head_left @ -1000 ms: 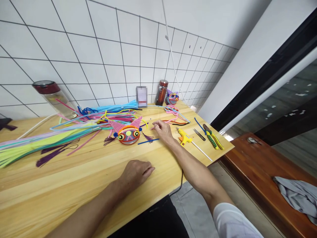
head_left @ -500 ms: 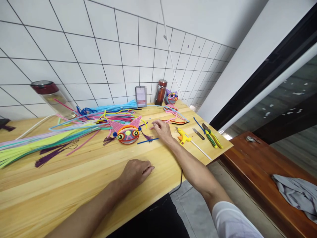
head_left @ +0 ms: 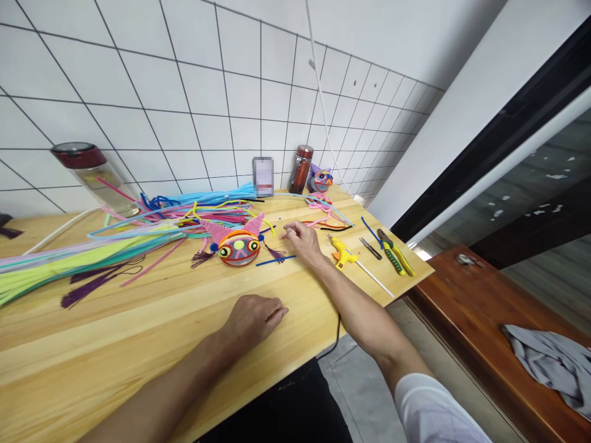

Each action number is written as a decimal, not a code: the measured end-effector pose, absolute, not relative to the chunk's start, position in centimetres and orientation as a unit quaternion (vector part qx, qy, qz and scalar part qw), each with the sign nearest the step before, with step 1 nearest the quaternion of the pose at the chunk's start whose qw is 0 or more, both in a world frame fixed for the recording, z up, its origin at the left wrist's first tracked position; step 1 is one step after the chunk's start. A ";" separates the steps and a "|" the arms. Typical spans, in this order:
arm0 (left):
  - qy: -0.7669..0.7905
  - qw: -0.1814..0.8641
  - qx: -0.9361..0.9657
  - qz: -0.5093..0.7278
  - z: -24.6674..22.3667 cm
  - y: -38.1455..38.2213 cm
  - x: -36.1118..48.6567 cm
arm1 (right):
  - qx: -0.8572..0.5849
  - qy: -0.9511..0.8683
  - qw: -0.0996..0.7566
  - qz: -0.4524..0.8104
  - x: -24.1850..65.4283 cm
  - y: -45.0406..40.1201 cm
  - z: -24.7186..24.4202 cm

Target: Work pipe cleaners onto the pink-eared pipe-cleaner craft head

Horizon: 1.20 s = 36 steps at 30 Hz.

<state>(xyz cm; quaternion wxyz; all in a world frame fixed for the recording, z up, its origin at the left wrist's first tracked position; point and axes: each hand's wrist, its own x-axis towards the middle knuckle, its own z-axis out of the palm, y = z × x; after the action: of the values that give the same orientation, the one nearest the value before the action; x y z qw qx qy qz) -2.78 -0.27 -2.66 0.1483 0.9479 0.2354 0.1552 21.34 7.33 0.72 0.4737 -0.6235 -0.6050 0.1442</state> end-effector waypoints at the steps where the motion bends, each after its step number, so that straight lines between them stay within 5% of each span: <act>1: 0.232 0.149 0.948 0.156 -2.7 -0.3 -2.8 | -0.625 -0.605 0.472 0.145 21.3 7.3 0.8; 25: 0.228 0.125 0.949 0.176 -2.1 -0.4 -2.7 | -0.628 -0.601 0.480 0.119 21.9 7.4 0.7; 36: 0.321 0.322 0.791 0.409 -0.2 -0.5 -3.0 | -0.623 -0.619 0.465 0.109 21.8 7.4 0.7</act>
<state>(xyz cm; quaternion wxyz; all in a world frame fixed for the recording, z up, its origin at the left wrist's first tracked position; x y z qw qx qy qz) -3.04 -0.50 -0.24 0.3219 0.7913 0.3209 0.4089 21.77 7.44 0.68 0.4654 -0.6231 -0.6191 0.1087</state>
